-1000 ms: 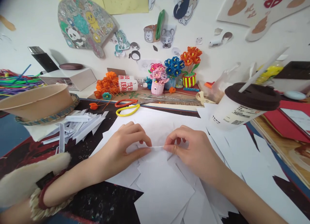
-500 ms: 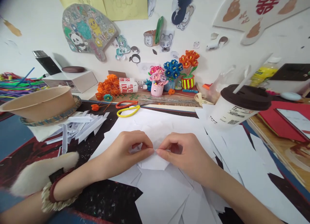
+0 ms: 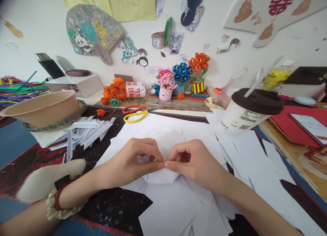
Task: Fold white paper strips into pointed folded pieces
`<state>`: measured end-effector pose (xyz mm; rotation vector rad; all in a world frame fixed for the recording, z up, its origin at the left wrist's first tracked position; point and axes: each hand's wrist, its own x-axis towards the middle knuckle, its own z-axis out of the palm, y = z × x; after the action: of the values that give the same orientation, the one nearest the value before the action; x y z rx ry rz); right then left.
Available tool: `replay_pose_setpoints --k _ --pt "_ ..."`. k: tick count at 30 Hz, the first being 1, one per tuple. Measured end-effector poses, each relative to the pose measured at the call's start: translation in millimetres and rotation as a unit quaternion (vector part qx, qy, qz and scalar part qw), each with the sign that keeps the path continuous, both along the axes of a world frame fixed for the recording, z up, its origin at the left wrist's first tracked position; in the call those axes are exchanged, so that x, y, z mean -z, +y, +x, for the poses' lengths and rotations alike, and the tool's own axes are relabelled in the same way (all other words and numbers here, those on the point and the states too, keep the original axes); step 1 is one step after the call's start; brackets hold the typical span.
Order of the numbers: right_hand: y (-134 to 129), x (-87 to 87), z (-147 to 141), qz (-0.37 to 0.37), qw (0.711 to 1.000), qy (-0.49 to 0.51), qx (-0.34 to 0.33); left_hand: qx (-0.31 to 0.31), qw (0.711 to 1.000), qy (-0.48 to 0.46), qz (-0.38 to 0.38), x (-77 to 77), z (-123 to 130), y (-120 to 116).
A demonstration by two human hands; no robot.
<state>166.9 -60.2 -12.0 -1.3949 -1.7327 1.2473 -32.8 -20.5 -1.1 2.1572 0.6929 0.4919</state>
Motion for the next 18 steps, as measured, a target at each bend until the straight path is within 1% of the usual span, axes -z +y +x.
replay_pose_setpoints --k 2,4,7,9,11,13,16,18 --pt "1.6 1.0 1.3 -0.002 1.0 0.008 -0.007 -0.01 1.0 -0.001 -0.017 -0.5 0.1 -0.2" --pt "3.9 1.3 3.6 0.012 1.0 0.023 0.002 -0.05 0.998 -0.015 -0.022 -0.3 -1.0 1.5" --pt "6.5 0.4 7.1 0.03 0.996 0.056 0.064 -0.13 0.99 -0.055 -0.025 0.6 -4.3 6.1" --pt "7.1 -0.1 7.7 0.025 0.992 0.078 0.099 -0.167 0.981 -0.082 -0.062 0.9 -5.7 8.5" --pt "7.0 -0.3 6.3 0.013 0.99 0.098 0.1 -0.192 0.966 -0.117 -0.127 0.7 -5.5 9.4" --pt "6.4 -0.2 3.5 0.0 0.991 0.111 0.07 -0.201 0.95 -0.152 -0.187 0.1 -3.7 8.6" --pt "4.5 -0.7 -0.3 -0.013 0.993 0.116 0.02 -0.189 0.936 -0.172 -0.242 -0.9 0.0 5.7" --pt "2.9 -1.3 -1.2 -0.015 0.994 0.101 0.022 -0.172 0.931 -0.173 -0.27 -0.8 1.8 3.6"
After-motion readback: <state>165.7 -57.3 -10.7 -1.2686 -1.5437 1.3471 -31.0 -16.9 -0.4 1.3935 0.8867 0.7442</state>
